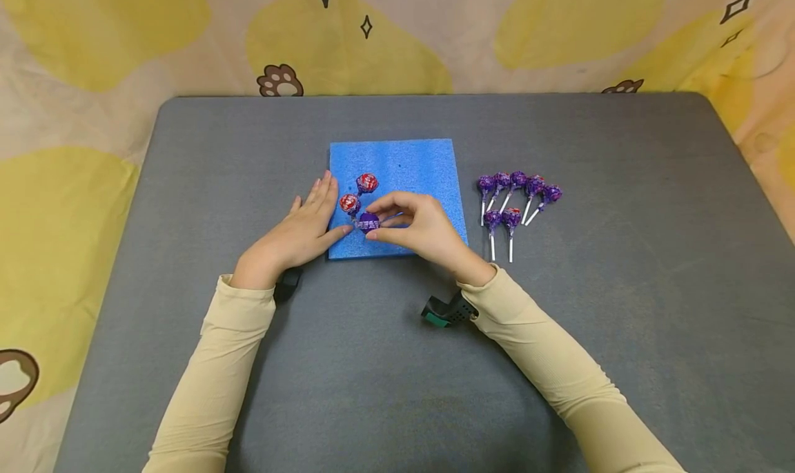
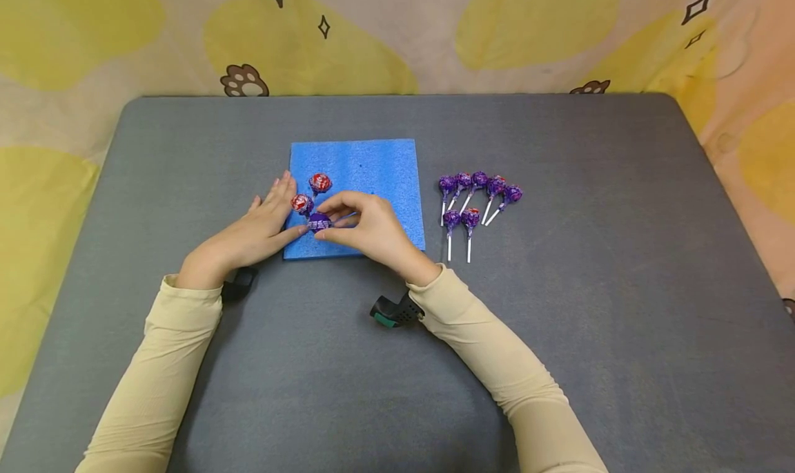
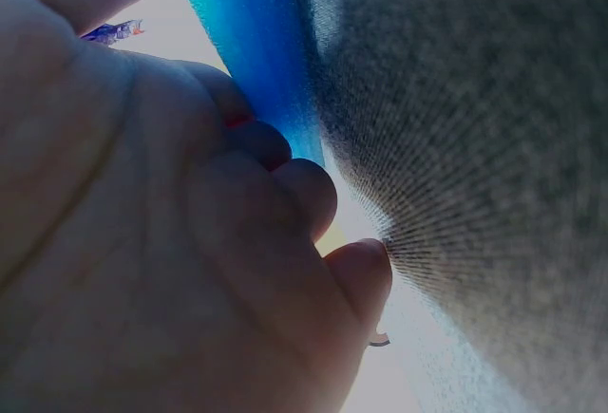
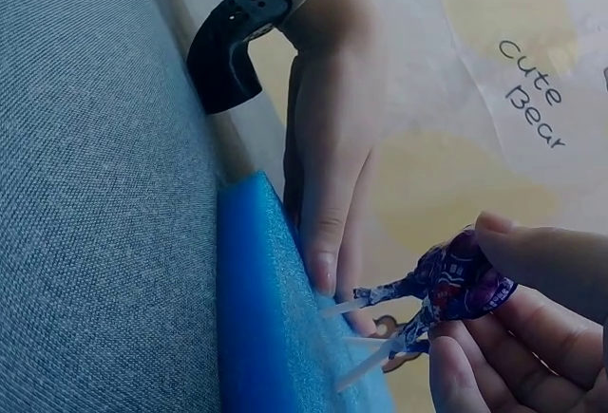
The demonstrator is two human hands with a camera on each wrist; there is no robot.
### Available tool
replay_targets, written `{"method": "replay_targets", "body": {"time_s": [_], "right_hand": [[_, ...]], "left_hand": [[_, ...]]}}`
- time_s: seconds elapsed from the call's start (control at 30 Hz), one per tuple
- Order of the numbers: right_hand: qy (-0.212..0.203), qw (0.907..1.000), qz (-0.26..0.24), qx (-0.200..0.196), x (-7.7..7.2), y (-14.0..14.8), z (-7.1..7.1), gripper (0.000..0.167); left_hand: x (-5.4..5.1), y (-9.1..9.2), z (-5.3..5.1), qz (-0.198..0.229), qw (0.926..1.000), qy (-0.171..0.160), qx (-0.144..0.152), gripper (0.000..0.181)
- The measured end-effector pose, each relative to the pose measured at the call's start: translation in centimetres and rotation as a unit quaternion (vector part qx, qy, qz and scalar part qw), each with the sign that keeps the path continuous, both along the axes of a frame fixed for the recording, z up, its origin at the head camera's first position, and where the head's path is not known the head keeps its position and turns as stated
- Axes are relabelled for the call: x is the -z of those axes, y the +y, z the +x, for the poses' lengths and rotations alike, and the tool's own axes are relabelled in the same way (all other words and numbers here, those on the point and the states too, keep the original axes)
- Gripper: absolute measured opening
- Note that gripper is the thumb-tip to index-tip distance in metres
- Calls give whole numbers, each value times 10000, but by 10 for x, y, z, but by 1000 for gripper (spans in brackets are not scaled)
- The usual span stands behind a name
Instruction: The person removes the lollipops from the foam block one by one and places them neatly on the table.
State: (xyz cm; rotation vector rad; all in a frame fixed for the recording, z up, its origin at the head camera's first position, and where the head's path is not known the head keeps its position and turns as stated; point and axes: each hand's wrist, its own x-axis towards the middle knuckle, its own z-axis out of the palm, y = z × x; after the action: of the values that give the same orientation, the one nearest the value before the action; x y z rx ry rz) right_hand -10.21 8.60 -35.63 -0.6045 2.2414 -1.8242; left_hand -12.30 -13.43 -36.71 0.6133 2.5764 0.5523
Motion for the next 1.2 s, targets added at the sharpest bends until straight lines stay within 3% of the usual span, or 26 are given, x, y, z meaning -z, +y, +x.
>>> {"method": "replay_targets", "body": {"time_s": [0.4,1.2], "right_hand": [[-331,9988,-182,325,-3,5,-2,27],[-478,9951,-381,781,-7,11,-5,24]], "left_hand": [[0,1,0,20,10000,2,-37,79],[1,1,-1,-6,10000,44,-13,80]]}}
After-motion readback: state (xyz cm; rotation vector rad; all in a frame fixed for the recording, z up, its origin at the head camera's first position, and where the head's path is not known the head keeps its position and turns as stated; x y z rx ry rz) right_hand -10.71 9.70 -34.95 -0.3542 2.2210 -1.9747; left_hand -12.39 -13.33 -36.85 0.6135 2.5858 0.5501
